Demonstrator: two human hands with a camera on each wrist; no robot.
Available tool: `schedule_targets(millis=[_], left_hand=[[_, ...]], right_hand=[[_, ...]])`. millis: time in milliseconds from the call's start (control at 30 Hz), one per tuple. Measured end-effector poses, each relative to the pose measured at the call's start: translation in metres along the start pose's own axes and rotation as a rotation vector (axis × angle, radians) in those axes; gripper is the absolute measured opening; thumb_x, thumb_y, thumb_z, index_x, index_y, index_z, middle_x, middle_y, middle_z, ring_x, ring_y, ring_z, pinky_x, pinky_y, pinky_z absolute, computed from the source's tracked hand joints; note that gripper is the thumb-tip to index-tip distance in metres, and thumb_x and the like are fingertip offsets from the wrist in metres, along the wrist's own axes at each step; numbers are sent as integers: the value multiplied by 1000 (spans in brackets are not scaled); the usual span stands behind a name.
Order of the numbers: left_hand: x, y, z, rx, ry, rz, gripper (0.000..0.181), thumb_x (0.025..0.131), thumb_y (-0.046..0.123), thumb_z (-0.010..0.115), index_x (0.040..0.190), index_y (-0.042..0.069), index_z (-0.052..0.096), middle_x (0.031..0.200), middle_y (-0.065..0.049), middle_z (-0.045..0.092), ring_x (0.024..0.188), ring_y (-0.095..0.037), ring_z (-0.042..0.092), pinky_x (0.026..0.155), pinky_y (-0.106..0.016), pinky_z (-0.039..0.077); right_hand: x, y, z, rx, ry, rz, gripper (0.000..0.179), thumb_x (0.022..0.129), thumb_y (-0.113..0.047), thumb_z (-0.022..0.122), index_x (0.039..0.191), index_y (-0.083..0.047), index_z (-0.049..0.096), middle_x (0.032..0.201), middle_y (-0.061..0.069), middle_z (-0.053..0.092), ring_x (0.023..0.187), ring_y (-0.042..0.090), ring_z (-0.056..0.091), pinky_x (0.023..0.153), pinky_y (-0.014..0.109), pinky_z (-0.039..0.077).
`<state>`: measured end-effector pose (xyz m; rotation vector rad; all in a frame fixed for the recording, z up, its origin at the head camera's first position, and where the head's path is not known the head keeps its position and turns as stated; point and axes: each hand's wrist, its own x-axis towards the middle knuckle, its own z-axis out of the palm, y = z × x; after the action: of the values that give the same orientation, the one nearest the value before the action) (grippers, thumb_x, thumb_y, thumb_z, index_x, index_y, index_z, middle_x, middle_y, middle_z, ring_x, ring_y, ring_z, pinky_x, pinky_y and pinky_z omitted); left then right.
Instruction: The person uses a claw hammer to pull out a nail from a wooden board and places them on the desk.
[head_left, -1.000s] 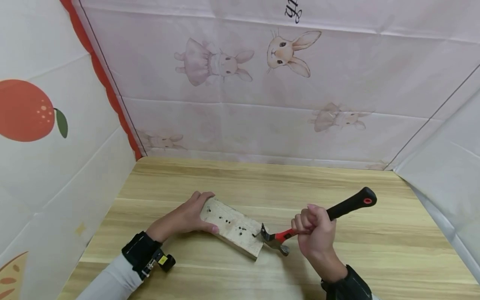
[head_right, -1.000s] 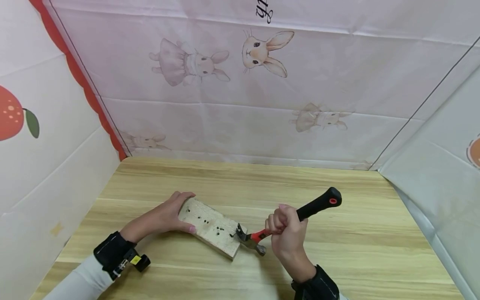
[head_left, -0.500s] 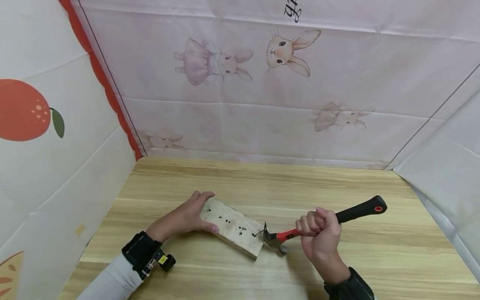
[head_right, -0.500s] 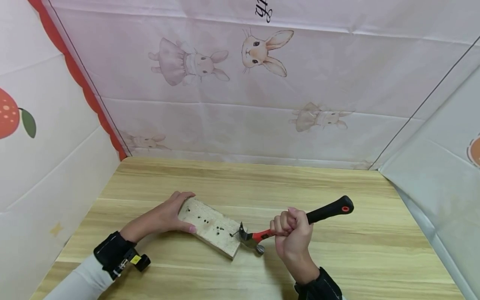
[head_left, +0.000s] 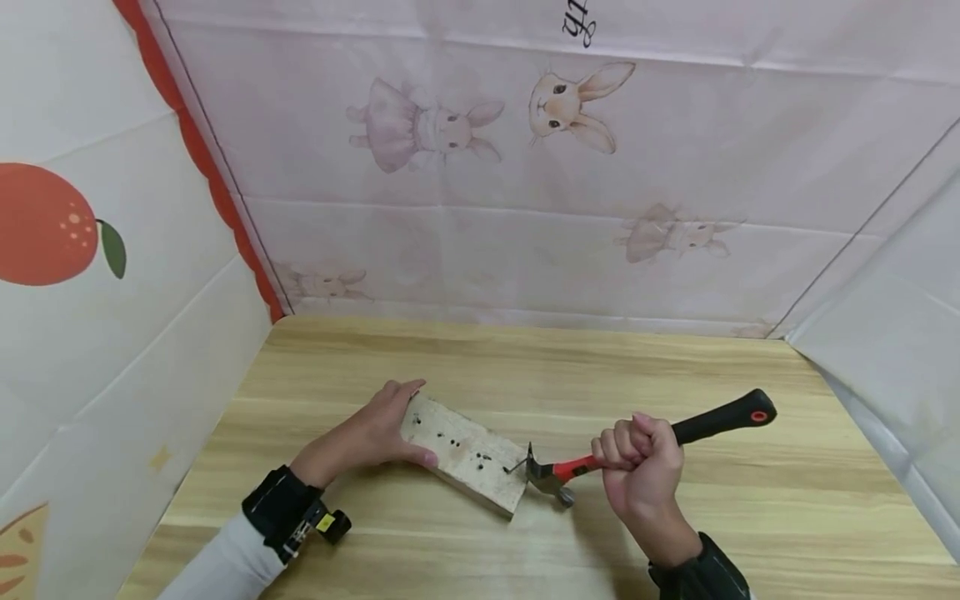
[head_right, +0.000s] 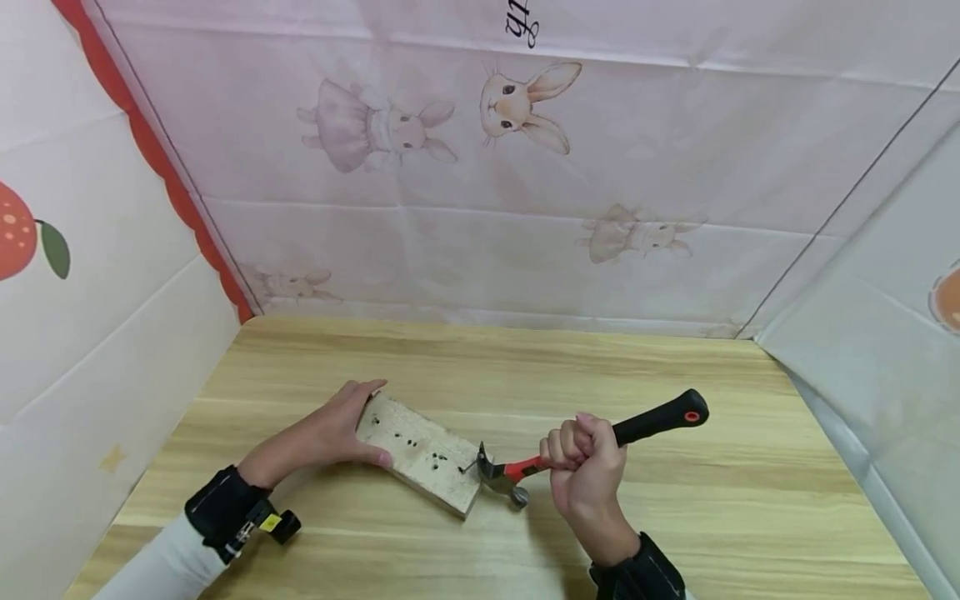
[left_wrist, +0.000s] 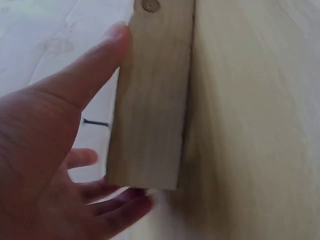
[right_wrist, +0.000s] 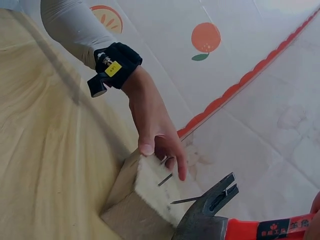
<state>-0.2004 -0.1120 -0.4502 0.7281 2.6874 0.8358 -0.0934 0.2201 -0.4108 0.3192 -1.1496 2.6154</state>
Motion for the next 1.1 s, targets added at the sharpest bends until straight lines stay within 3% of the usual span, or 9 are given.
schedule_targets(millis=[167,233,367,467,600,700,867,1100], left_hand=[[-1,17,-6,-46,139,116,104,67,63,75,148,22,26,137,-3,41,121,-20,42,92,-45,44],[-2,26,-7,-97,175,195,94,71,59,75,146,23,31,134,-1,46,118,-18,46,89,-45,45],[-5,40,-4,-166,220,381,80,75,53,74,141,23,42,130,5,52,111,-13,51,85,-43,48],[-6,49,2,-195,238,510,72,77,44,76,137,17,48,129,3,56,107,-13,56,80,-41,51],[-8,61,9,-211,249,627,59,79,34,77,129,10,57,121,-5,63,99,-15,61,76,-38,53],[-10,70,14,-227,234,661,50,79,30,77,122,8,62,114,-7,66,95,-15,62,78,-35,53],[-11,81,22,-290,182,650,33,78,21,78,108,9,70,101,-6,71,94,-13,64,80,-30,52],[-11,87,25,-276,153,666,15,80,18,76,93,11,75,88,1,71,83,-7,64,71,-22,51]], right_hand=[[3,-9,10,78,-95,-27,44,92,-2,0,55,-14,20,54,-5,17,43,11,17,44,29,11],[4,-12,14,96,-112,-35,44,92,-1,-1,56,-14,20,54,-5,18,43,11,17,44,29,11],[2,-15,21,112,-134,-40,43,91,-2,-3,56,-14,20,54,-5,18,44,11,18,45,29,12],[0,-17,27,111,-158,-45,43,90,-1,-4,57,-13,20,54,-5,19,44,11,18,45,29,13],[-2,-19,36,93,-190,-54,42,90,-1,-4,57,-14,20,55,-5,19,44,11,18,45,29,13],[-3,-20,41,90,-219,-65,41,89,0,-3,58,-14,20,55,-5,19,45,11,19,45,29,13],[-5,-19,46,107,-257,-84,39,88,1,-1,57,-13,20,55,-5,19,45,11,19,45,29,14],[-7,-17,46,101,-270,-88,38,87,2,0,57,-13,20,54,-5,19,44,11,19,45,29,14]])
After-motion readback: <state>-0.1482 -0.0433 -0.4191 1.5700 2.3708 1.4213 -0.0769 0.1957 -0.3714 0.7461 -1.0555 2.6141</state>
